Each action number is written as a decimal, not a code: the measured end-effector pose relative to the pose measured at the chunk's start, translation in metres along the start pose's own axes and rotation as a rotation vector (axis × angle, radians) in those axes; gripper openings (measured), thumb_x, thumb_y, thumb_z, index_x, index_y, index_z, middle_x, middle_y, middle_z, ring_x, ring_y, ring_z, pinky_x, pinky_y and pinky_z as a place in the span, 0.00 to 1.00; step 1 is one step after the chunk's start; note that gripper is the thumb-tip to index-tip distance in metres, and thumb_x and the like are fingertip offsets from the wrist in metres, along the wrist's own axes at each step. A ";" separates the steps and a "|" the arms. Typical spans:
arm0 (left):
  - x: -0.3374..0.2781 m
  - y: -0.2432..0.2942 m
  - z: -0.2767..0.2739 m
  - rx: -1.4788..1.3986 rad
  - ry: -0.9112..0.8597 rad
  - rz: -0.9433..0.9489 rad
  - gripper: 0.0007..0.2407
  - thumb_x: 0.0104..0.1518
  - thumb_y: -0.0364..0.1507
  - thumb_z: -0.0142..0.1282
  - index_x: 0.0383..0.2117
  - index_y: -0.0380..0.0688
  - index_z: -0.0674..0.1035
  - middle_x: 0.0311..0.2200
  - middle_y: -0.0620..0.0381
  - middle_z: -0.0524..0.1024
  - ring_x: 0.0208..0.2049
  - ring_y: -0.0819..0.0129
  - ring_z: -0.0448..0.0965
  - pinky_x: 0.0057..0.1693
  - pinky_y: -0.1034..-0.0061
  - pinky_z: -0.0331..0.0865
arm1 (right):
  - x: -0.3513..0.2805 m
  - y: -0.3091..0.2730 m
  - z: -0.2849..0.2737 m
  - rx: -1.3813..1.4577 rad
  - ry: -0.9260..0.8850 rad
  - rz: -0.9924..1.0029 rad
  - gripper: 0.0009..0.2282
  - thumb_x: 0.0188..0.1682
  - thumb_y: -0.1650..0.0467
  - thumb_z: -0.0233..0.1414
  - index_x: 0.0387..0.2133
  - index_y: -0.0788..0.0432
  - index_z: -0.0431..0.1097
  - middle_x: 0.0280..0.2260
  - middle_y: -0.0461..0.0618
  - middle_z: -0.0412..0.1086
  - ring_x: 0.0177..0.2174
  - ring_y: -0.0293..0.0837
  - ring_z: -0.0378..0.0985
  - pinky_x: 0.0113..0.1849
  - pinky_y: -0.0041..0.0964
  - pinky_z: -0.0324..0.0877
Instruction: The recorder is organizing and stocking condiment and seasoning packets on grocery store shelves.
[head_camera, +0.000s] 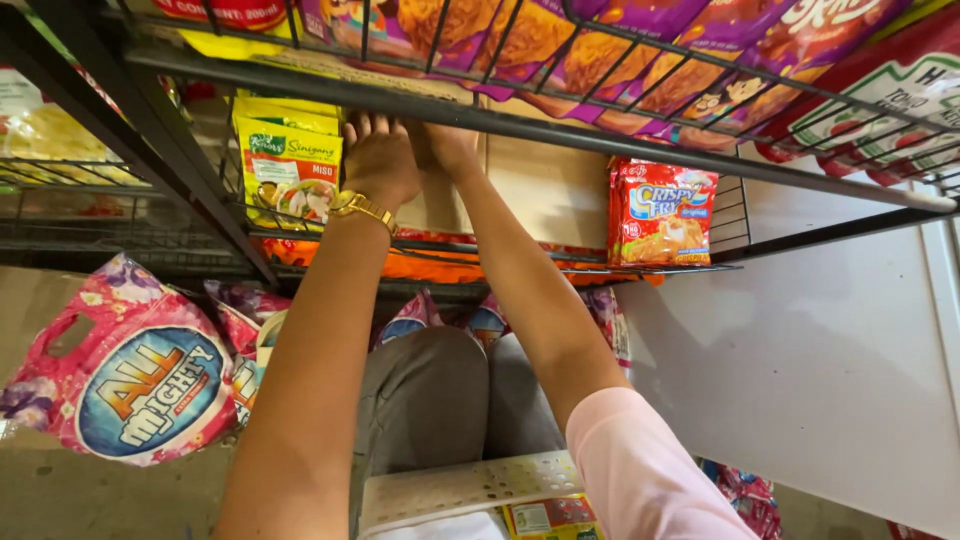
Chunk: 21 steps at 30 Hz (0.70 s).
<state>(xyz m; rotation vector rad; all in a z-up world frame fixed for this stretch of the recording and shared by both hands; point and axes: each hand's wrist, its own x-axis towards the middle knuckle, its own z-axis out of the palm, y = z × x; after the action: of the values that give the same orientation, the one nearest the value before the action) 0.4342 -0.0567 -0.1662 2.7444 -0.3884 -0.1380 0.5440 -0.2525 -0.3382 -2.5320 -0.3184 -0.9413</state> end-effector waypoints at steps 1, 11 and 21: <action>0.002 -0.001 0.002 0.014 -0.016 -0.010 0.36 0.51 0.38 0.63 0.66 0.36 0.60 0.69 0.42 0.53 0.70 0.42 0.46 0.70 0.50 0.40 | 0.003 -0.015 -0.013 0.173 0.053 0.028 0.07 0.52 0.64 0.55 0.36 0.52 0.76 0.34 0.50 0.76 0.37 0.51 0.77 0.44 0.53 0.68; 0.003 -0.004 0.008 0.037 -0.061 -0.017 0.34 0.52 0.40 0.61 0.65 0.36 0.63 0.70 0.41 0.51 0.71 0.42 0.45 0.70 0.50 0.38 | 0.003 -0.030 -0.020 0.159 -0.019 0.122 0.10 0.51 0.62 0.53 0.30 0.55 0.76 0.29 0.50 0.77 0.35 0.53 0.78 0.45 0.51 0.65; 0.012 -0.011 0.002 0.062 -0.068 0.038 0.33 0.54 0.42 0.56 0.65 0.40 0.63 0.68 0.41 0.54 0.69 0.39 0.49 0.68 0.44 0.44 | 0.033 -0.109 -0.163 -0.005 -0.139 0.092 0.11 0.51 0.66 0.52 0.39 0.62 0.73 0.38 0.63 0.74 0.41 0.63 0.74 0.45 0.55 0.68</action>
<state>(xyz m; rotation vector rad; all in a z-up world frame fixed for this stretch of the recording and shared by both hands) 0.4478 -0.0506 -0.1725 2.7964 -0.4710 -0.2129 0.4376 -0.2287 -0.1719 -2.5983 -0.2388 -0.7343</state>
